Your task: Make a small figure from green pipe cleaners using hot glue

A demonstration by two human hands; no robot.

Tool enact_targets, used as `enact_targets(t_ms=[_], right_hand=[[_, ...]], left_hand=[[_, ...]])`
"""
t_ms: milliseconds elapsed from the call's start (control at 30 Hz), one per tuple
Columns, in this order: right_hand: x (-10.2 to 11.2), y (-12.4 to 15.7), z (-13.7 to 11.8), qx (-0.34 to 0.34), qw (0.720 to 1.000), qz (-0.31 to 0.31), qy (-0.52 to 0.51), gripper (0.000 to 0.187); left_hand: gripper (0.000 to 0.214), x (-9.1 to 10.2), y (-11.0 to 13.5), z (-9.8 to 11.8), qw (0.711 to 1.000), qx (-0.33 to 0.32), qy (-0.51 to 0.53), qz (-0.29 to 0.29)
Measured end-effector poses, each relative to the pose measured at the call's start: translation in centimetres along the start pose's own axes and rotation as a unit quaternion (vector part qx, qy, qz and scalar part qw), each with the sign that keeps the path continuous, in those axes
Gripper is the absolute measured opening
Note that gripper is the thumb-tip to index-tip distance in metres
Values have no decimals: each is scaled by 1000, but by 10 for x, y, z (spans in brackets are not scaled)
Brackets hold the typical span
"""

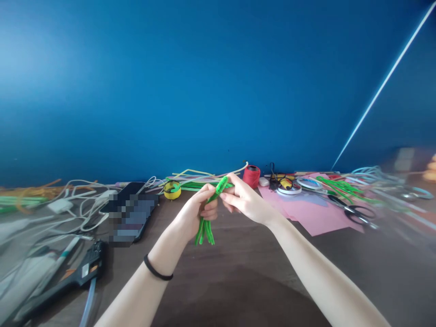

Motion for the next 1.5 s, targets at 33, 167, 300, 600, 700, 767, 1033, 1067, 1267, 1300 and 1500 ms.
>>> enact_targets(t_ms=[33, 167, 300, 600, 700, 767, 1033, 1067, 1267, 1300, 1500], right_hand=[[-1, 0, -1, 5, 1000, -2, -1, 11], [-1, 1, -5, 28, 1000, -4, 14, 12], [-1, 2, -9, 33, 999, -1, 31, 8], [2, 1, -5, 40, 998, 24, 34, 5], [4, 2, -5, 39, 998, 36, 39, 5], [5, 2, -5, 34, 998, 42, 43, 6], [11, 0, 0, -16, 996, 88, 29, 18], [12, -1, 1, -23, 995, 95, 27, 19], [10, -4, 0, -9, 993, 119, -21, 18], [10, -4, 1, -10, 992, 124, -27, 20], [12, -5, 8, -30, 990, 126, -53, 28]], left_hand=[[18, 0, 0, -1, 1000, 8, 13, -5], [16, -1, 0, -4, 997, 41, 59, -32], [18, -1, 0, -5, 994, 47, 84, -54], [11, -3, 3, 2, 1000, -7, 11, -7], [13, -4, 3, 7, 997, -44, -46, 31], [16, -4, 4, 10, 993, -68, -83, 48], [18, -4, 11, 20, 951, -189, -202, 135], [16, -4, 11, 20, 945, -200, -215, 144], [13, -2, 8, 14, 925, -222, -274, 139], [14, -2, 8, 13, 923, -223, -283, 137], [18, -6, 9, 16, 905, -240, -329, 122]])
Point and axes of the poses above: each hand's wrist, its own y-axis away from the middle knuckle, its own x-axis out of the back of the hand, z = x × y, the point moved 6 cm from there along -y, towards the middle knuckle, and after that the axes turned 3 degrees about -z, right-handed, at the moved point
